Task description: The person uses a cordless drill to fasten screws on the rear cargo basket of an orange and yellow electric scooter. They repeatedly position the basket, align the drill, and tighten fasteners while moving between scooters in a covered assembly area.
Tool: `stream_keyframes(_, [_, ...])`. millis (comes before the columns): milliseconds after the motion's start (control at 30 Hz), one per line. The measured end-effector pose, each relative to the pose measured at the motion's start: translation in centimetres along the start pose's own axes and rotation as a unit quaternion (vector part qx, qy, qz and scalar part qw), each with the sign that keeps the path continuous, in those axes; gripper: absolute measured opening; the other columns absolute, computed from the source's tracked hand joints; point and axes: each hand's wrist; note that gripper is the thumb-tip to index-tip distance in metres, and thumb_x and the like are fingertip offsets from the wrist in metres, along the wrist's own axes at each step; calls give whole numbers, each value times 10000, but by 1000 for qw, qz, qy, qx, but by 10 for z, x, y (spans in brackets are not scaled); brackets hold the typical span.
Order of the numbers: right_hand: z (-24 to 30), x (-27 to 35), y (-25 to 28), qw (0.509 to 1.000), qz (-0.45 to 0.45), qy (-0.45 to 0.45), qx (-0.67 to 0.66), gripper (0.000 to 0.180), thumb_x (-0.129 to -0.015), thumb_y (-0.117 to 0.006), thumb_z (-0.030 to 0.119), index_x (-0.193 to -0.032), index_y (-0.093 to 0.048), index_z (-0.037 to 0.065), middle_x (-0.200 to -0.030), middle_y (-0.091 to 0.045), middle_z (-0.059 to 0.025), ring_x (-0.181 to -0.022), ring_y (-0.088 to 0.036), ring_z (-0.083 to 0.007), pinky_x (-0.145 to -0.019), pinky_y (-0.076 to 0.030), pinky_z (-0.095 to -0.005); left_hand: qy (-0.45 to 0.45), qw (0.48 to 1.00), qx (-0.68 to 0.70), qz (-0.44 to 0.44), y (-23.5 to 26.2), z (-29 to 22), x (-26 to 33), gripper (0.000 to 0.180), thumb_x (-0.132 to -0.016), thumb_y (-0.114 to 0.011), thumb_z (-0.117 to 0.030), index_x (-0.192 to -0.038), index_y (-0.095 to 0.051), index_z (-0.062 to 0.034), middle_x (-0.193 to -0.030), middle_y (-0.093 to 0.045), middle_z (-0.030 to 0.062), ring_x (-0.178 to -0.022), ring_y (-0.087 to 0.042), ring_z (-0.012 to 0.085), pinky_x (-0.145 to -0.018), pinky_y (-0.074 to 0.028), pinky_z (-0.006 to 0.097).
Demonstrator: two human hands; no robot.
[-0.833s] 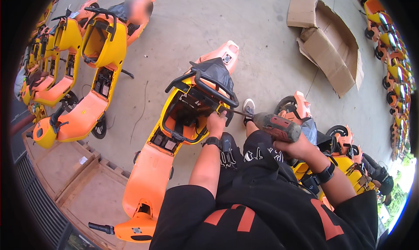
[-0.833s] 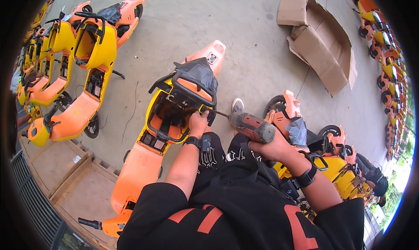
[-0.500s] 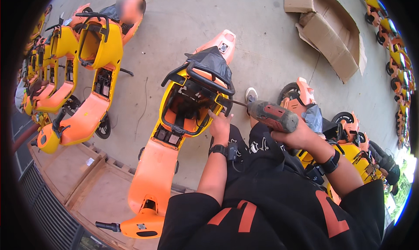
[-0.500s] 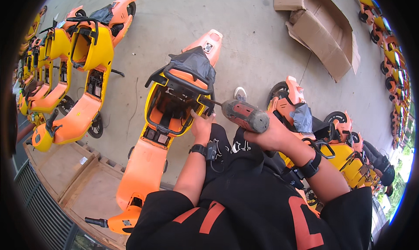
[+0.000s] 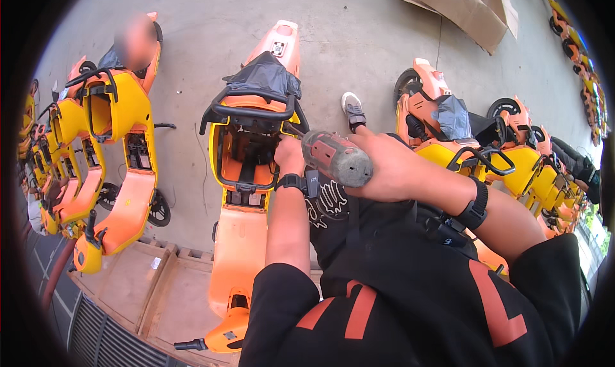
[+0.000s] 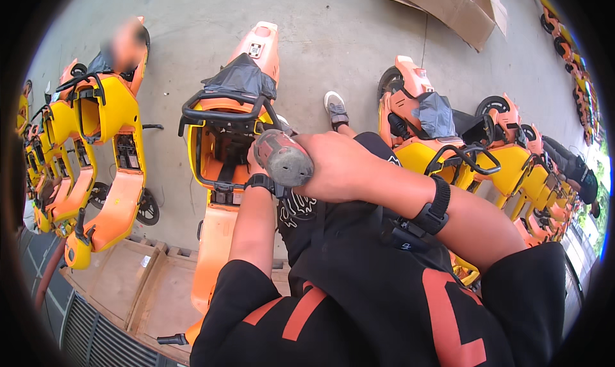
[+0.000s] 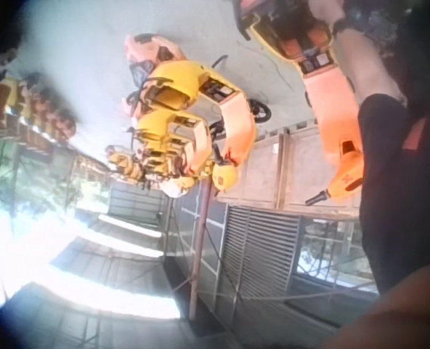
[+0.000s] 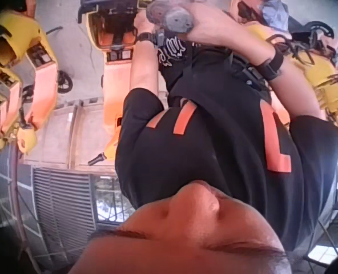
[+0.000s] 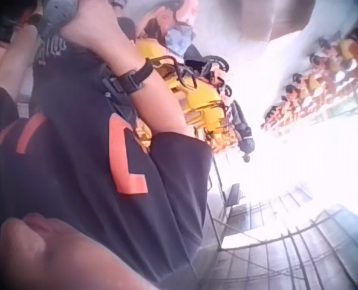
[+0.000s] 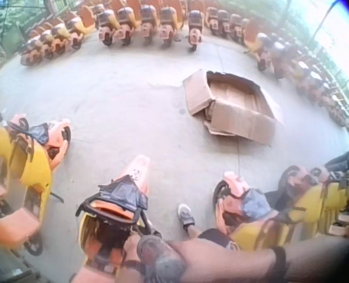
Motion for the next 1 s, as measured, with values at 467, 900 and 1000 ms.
stream_keyframes(467, [-10,1,-7,998,-23,-12,-58,447,-705,-753,270,-1041,-613,11,-925,-672,-198,-914,-630,-404,-971,-397,-463,-66,995,-80,-9,13,2,0,680,-744,-661,-648,-977,-734,-14,-1022,-710,212,-1010,-679,346,-865,-540,412])
stream_keyframes(900, [-10,4,-11,992,-63,-25,-102,419,-699,-737,236,-1051,-650,25,-885,-692,-212,-851,-663,-373,-826,-517,-428,-51,994,-100,16,30,-19,12,858,-638,-687,-780,-972,-737,9,-1010,-719,193,-980,-695,326,-846,-545,406])
stream_keyframes(1000, [-10,-2,-1,987,-16,-97,-130,391,-711,-722,234,-1037,-661,28,-867,-689,-202,-810,-658,-354,-777,-524,-406,-60,993,-99,6,32,-17,16,840,-651,-689,-770,-981,-734,2,-1005,-721,189,-972,-697,323,-837,-546,403])
Point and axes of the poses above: each hand's wrist, its own x-axis away from the middle knuckle, its own y-axis out of the back of the hand, z = x × y
